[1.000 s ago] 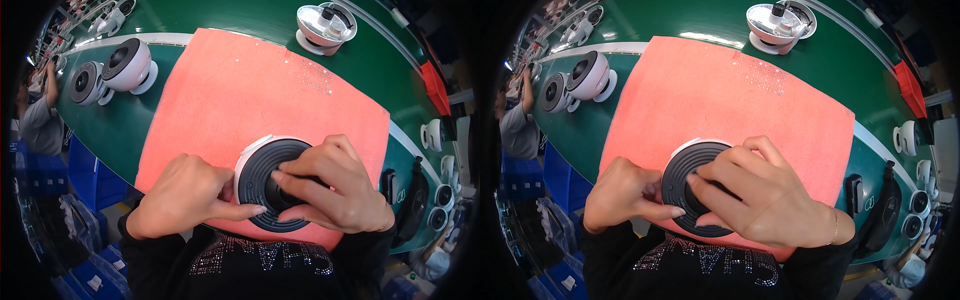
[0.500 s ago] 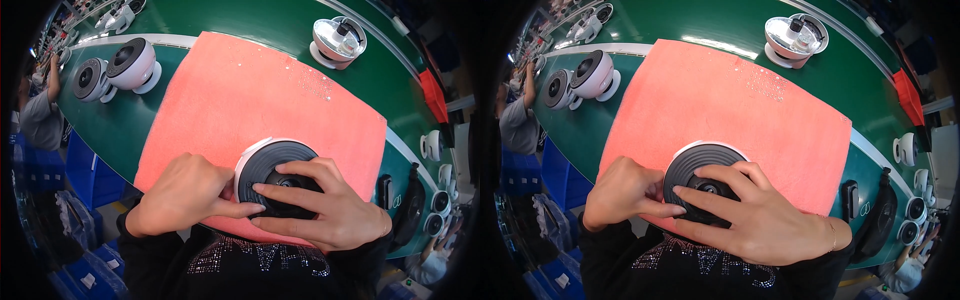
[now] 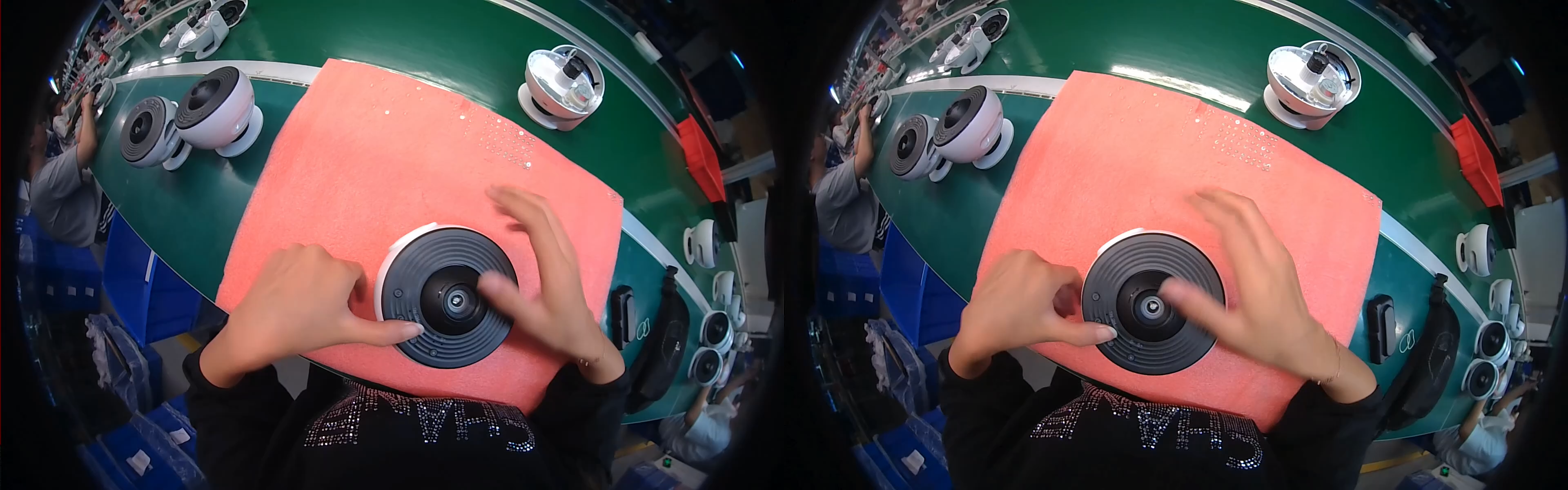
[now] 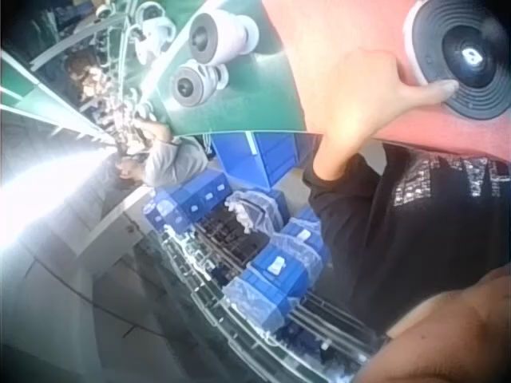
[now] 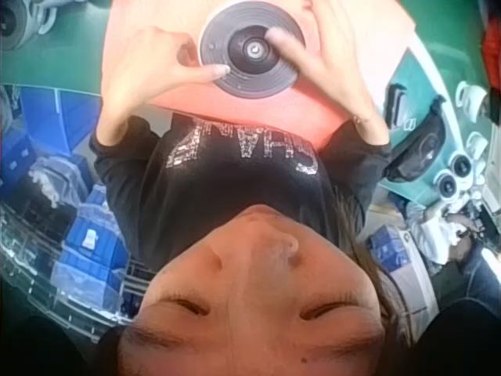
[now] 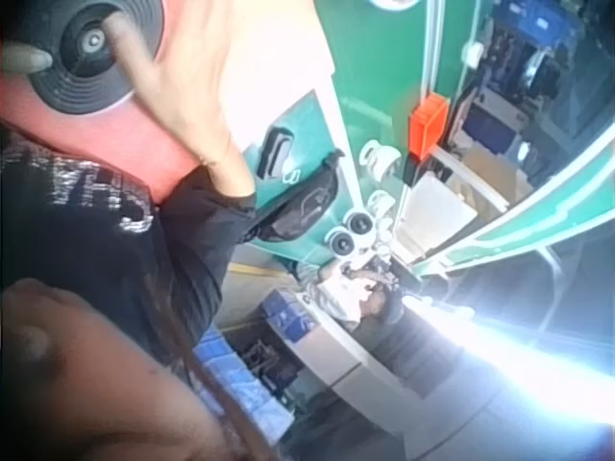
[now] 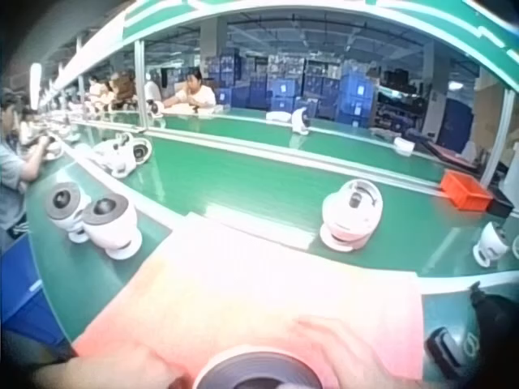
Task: Assembling and testing the mechanical rotation of dome security camera components on a production line.
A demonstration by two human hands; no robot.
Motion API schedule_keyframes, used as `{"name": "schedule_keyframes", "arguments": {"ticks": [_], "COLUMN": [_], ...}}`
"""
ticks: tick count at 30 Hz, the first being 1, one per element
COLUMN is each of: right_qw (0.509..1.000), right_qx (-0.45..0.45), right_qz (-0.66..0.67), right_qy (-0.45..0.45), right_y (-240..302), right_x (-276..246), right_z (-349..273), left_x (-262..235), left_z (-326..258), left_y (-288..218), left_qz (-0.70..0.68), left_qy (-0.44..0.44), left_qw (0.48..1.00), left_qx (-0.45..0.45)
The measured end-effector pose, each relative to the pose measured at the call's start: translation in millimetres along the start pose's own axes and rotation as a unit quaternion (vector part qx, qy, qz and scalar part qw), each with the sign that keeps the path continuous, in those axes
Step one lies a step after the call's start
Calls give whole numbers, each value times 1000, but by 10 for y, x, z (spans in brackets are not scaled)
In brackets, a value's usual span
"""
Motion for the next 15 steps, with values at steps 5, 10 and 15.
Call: {"name": "schedule_keyframes", "arguments": {"ticks": [5, 10, 15], "right_qw": [924, 970, 972], "right_qx": [198, 100, -78], "right_qz": [310, 220, 174], "right_qy": [104, -2, -136], "right_y": [-309, -44, -8], "right_x": [377, 58, -260], "right_z": [-168, 40, 203], "left_x": [359, -214, -577], "left_z": [10, -182, -263], "left_y": [-45, -238, -386], "left_qz": [-556, -450, -342], "left_qy": [113, -131, -257], "left_qw": [824, 870, 878], "left_qx": [10, 153, 213]}}
Point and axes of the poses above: each hand's wrist, its own z-axis towards the middle knuckle, its own x-axis out of the palm, y = z × x, the point moved 8 cm from there along z, towards the middle knuckle, and after that the axes turned 9 degrees about -x, right-handed, at the moved point
